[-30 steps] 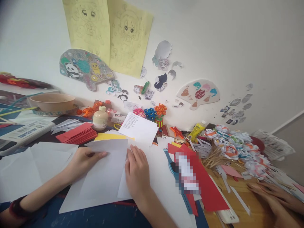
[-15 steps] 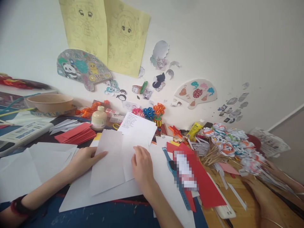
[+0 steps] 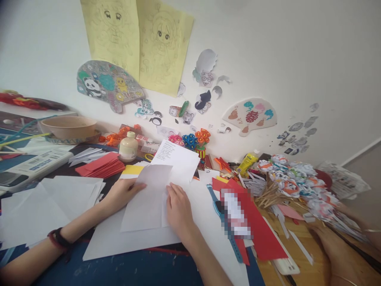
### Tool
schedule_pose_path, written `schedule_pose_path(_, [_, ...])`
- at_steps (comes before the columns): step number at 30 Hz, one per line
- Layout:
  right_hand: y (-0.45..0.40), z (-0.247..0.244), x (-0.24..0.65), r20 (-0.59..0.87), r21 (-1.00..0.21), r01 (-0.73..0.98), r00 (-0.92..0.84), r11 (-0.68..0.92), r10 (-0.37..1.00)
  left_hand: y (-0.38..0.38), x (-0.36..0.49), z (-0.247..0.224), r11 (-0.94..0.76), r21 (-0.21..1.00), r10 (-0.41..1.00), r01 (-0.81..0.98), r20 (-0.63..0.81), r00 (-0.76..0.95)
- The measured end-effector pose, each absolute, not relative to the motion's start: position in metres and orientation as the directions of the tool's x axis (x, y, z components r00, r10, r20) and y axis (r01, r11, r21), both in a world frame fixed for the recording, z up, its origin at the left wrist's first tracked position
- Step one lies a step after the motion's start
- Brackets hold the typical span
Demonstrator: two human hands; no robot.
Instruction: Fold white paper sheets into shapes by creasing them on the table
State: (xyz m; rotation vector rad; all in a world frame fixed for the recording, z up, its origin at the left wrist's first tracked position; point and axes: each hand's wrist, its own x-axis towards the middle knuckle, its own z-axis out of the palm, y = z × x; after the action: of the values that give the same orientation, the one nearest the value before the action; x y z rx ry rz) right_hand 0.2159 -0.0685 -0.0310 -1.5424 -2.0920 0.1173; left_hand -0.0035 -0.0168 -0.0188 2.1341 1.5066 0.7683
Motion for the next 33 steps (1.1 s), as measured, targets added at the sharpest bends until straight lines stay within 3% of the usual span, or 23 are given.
schedule_pose_path(7, [-0.064,-0.039,0.215,0.242,-0.356,0.872,-0.261,0.336,0.934,-0.029,-0.001,-0.023,-0.260,0.580,0.965,0.772,0.171,0.197])
schedule_pose_path(25, [-0.060,-0.038,0.219,0.181,-0.273,0.930,-0.201,0.246,0.963,-0.041,0.000,-0.024,-0.195,0.563,0.981,0.803,0.117,0.156])
schedule_pose_path(33, [-0.060,-0.037,0.219,0.193,-0.307,0.919,-0.196,0.249,0.961,-0.042,-0.003,-0.021,-0.186,0.583,0.982,0.791,0.089,0.165])
